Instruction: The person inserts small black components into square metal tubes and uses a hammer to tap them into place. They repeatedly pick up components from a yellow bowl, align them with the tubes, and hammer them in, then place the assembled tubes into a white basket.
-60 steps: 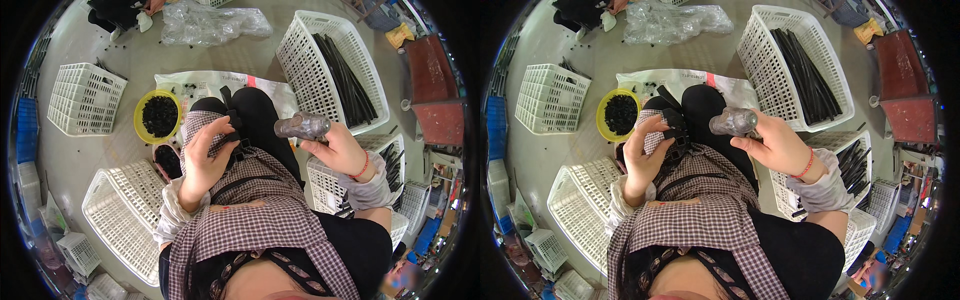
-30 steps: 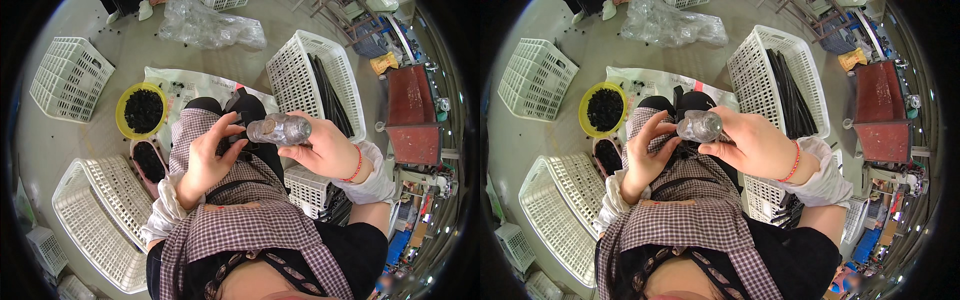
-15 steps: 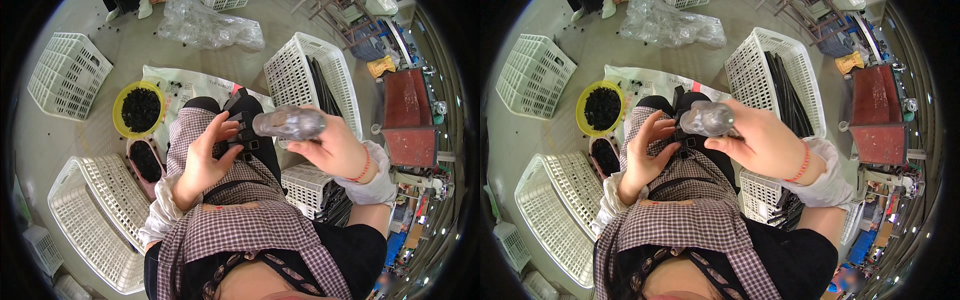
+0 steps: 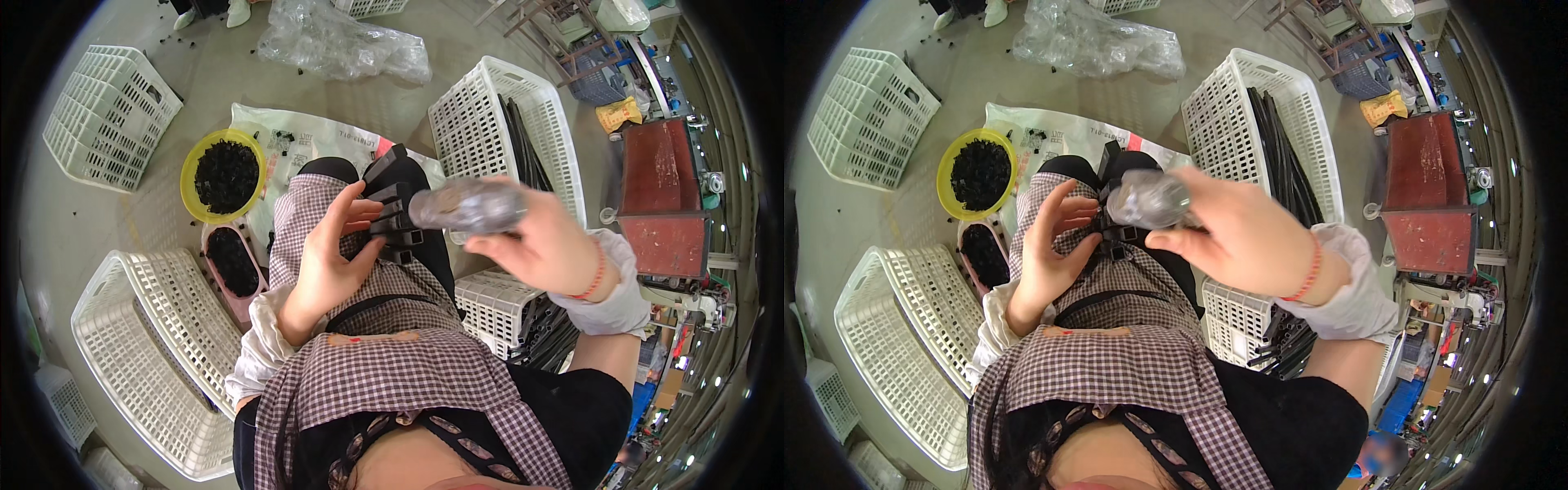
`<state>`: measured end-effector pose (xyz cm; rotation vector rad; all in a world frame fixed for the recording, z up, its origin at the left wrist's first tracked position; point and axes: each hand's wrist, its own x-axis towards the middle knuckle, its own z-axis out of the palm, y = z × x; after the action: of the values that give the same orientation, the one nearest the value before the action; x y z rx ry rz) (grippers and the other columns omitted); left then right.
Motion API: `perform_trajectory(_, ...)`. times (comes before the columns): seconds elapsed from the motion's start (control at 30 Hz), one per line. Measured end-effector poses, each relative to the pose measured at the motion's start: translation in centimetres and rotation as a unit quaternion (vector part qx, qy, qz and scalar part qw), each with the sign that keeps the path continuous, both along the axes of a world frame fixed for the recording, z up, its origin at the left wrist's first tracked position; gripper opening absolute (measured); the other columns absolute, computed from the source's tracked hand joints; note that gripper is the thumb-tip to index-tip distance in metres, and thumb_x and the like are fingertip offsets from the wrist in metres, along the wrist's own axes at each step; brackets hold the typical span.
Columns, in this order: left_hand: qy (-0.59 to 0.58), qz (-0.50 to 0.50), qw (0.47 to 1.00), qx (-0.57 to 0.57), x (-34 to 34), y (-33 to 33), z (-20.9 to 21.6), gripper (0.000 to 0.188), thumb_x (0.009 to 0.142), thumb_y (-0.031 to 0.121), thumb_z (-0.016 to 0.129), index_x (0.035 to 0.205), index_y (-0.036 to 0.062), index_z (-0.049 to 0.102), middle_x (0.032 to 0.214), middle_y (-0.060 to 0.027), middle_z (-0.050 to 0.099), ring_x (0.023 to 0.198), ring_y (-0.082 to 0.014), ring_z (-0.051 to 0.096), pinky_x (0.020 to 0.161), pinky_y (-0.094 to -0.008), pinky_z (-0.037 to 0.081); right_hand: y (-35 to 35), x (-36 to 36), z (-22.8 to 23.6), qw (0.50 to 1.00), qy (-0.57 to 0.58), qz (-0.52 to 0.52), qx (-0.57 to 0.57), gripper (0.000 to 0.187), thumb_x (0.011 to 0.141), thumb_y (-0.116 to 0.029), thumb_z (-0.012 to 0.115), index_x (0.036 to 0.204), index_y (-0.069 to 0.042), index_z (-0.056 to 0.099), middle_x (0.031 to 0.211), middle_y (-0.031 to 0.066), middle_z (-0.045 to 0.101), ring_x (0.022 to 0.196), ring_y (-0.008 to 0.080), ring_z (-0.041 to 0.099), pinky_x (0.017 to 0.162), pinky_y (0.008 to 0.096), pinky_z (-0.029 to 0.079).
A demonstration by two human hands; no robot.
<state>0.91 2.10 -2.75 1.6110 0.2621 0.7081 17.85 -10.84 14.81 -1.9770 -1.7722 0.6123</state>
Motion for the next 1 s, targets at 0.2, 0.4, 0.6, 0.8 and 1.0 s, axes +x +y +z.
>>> perform_trajectory(0.2, 0.005, 0.019, 0.999, -0.030, -1.3, 0.4, -1.4, 0.070, 0.075, -0.013, 0.065, 0.138, 0.0029, 0.038, 0.110, -0.0106, 0.063, 0.099, -0.0189, 0.064, 0.087, -0.0304, 0.053, 0.4, -0.3, 1.7, 0.988, -0.001, 0.000, 0.154, 0.026, 0.085, -0.025, 0.070, 0.092, -0.001, 0.062, 0.087, 0.0139, 0.065, 0.078, 0.0326, 0.065, 0.072, 0.0381, 0.052)
perform_trajectory(0.4, 0.114, -0.018, 0.992, -0.049, -2.4, 1.2, -2.0, 0.049, 0.080, -0.006, 0.064, 0.127, 0.0017, 0.051, 0.098, -0.0090, 0.065, 0.087, -0.0155, 0.065, 0.075, -0.0268, 0.054, 2.1, 0.9, -2.0, 0.994, -0.059, 0.036, -0.080, 0.038, 0.088, -0.032, 0.065, 0.106, 0.000, 0.053, 0.083, 0.0190, 0.061, 0.071, 0.0375, 0.061, 0.062, 0.0410, 0.050)
perform_trajectory(0.6, 0.188, -0.066, 0.971, 0.132, -3.5, 0.8, -4.3, 0.029, 0.074, 0.007, 0.071, 0.102, 0.0013, 0.065, 0.095, -0.0129, 0.067, 0.081, -0.0330, 0.062, 0.072, -0.0364, 0.052, 0.4, 0.4, 2.2, 0.996, -0.056, 0.001, 0.071, 0.033, 0.087, -0.028, 0.068, 0.110, -0.004, 0.061, 0.082, 0.0106, 0.059, 0.064, 0.0260, 0.059, 0.059, 0.0332, 0.047)
perform_trajectory(0.8, 0.209, -0.124, 0.933, 0.265, -3.6, 0.0, -4.5, 0.029, 0.075, 0.014, 0.071, 0.103, 0.0050, 0.068, 0.097, -0.0094, 0.065, 0.090, -0.0283, 0.059, 0.079, -0.0388, 0.050, -2.6, 0.5, -0.6, 0.997, 0.039, -0.051, 0.047, 0.033, 0.088, -0.021, 0.068, 0.113, -0.002, 0.059, 0.084, 0.0099, 0.059, 0.065, 0.0231, 0.059, 0.060, 0.0317, 0.047)
perform_trajectory(1.0, 0.205, -0.139, 0.927, 0.283, -4.1, 0.0, -4.6, 0.022, 0.074, 0.013, 0.072, 0.093, 0.0039, 0.069, 0.094, -0.0089, 0.064, 0.086, -0.0285, 0.061, 0.077, -0.0377, 0.051, -5.7, 1.4, -3.2, 0.989, 0.086, -0.109, 0.049, 0.033, 0.089, -0.018, 0.066, 0.118, -0.004, 0.059, 0.077, 0.0075, 0.060, 0.063, 0.0189, 0.058, 0.061, 0.0308, 0.047)
